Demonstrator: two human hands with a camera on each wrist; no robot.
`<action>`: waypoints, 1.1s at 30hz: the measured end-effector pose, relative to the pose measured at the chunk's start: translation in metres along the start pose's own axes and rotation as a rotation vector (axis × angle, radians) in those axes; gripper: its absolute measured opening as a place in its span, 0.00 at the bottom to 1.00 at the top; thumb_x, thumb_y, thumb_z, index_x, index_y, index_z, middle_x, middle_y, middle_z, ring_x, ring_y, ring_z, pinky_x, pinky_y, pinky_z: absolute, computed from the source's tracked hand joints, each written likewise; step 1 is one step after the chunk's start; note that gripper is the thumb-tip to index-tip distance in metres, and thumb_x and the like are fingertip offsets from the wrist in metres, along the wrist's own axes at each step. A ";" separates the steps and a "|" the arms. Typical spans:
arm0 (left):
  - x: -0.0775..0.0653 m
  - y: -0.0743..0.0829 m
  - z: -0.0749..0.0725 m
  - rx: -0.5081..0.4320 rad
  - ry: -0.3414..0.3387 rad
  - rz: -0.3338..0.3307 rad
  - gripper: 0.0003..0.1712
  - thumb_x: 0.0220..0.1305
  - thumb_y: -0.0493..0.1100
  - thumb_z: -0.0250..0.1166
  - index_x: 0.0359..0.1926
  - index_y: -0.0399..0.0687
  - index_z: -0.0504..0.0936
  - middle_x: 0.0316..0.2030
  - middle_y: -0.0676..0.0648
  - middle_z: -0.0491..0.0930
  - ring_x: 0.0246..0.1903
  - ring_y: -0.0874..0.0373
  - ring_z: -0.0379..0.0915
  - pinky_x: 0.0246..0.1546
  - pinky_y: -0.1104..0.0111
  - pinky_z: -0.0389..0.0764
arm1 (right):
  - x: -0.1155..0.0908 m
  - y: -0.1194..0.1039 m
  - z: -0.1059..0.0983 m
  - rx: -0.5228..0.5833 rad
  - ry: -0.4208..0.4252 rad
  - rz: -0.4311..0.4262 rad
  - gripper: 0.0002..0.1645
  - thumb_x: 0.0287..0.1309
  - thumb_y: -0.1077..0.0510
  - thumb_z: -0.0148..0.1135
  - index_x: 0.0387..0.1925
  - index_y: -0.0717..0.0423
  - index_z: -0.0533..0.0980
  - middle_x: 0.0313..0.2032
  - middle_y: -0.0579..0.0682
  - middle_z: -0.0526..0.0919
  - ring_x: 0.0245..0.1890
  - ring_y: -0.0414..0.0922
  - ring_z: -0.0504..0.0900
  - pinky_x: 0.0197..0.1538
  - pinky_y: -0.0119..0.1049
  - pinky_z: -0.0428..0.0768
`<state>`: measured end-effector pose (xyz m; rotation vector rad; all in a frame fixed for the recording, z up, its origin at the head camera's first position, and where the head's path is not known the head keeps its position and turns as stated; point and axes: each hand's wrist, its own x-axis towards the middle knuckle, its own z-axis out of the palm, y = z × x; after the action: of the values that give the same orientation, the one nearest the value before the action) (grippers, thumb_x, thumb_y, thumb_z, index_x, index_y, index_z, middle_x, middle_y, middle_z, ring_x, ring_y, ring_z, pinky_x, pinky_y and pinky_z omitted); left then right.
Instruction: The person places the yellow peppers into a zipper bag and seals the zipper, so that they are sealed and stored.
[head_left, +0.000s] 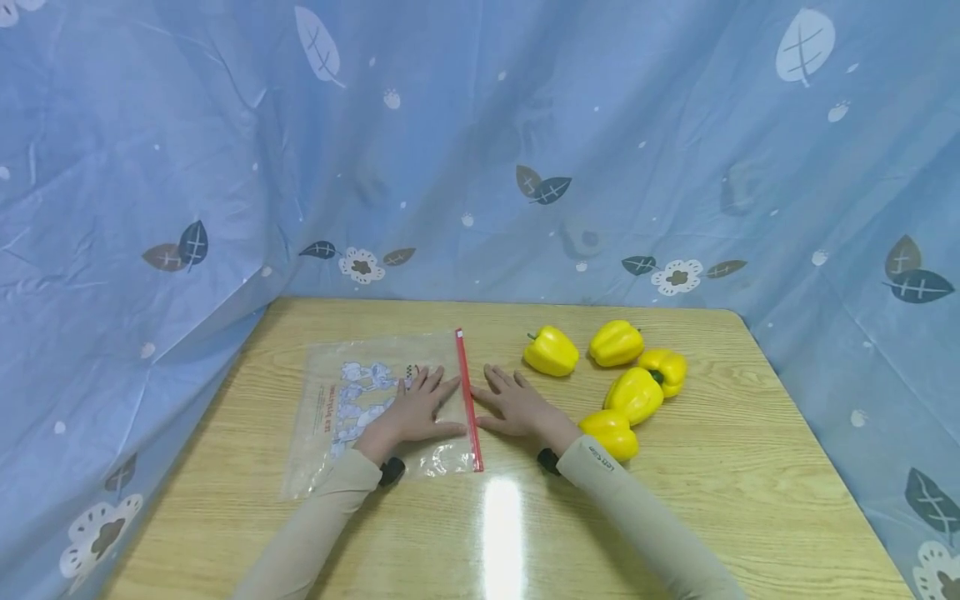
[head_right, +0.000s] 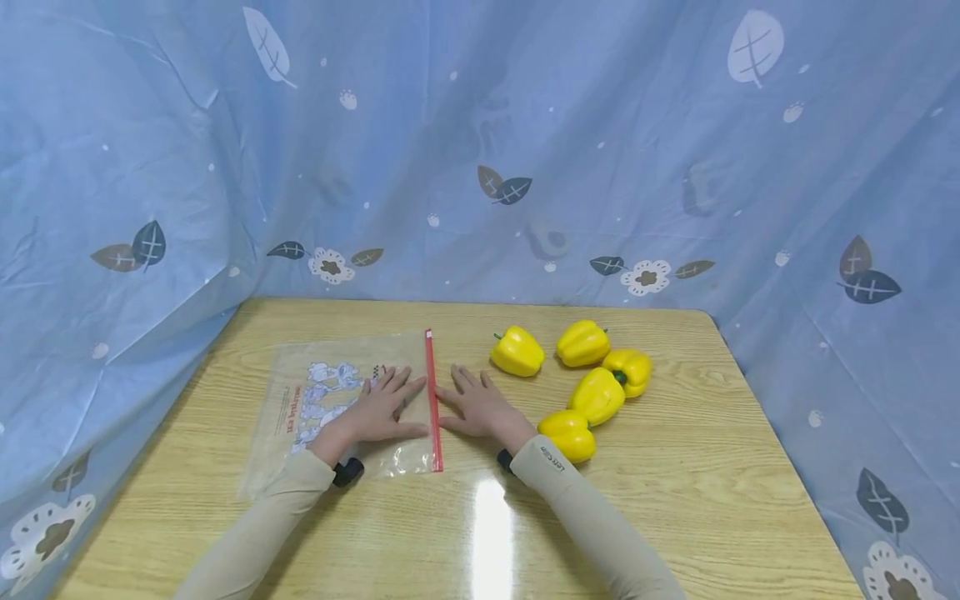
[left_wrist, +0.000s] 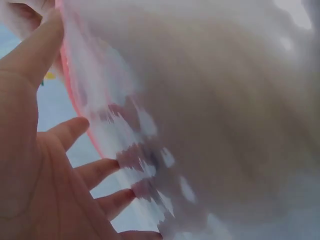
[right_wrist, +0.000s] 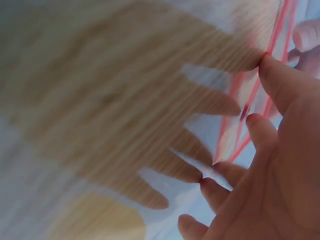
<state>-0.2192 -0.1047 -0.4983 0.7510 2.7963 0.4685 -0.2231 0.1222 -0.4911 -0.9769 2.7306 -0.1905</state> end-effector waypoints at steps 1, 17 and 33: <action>0.001 0.000 0.001 -0.003 0.006 -0.008 0.53 0.51 0.74 0.56 0.72 0.59 0.49 0.71 0.39 0.43 0.69 0.36 0.33 0.60 0.32 0.38 | 0.001 0.000 0.000 -0.001 -0.001 -0.014 0.38 0.64 0.35 0.43 0.70 0.44 0.53 0.72 0.56 0.42 0.72 0.54 0.42 0.69 0.58 0.46; 0.006 0.008 0.007 -0.006 0.084 0.017 0.54 0.53 0.70 0.58 0.72 0.51 0.47 0.72 0.38 0.38 0.70 0.38 0.34 0.64 0.38 0.40 | 0.009 0.000 0.003 -0.030 -0.026 -0.090 0.41 0.64 0.34 0.42 0.72 0.44 0.48 0.73 0.49 0.41 0.72 0.53 0.42 0.69 0.57 0.47; 0.003 0.006 0.002 -0.130 0.204 0.066 0.51 0.50 0.66 0.64 0.69 0.47 0.58 0.68 0.39 0.56 0.67 0.40 0.49 0.65 0.42 0.49 | 0.010 -0.008 -0.001 0.027 0.005 -0.053 0.37 0.64 0.40 0.47 0.70 0.47 0.54 0.72 0.49 0.48 0.71 0.53 0.46 0.68 0.58 0.50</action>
<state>-0.2183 -0.0979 -0.4984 0.8108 2.8963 0.7717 -0.2261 0.1096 -0.4899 -1.0436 2.7006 -0.2389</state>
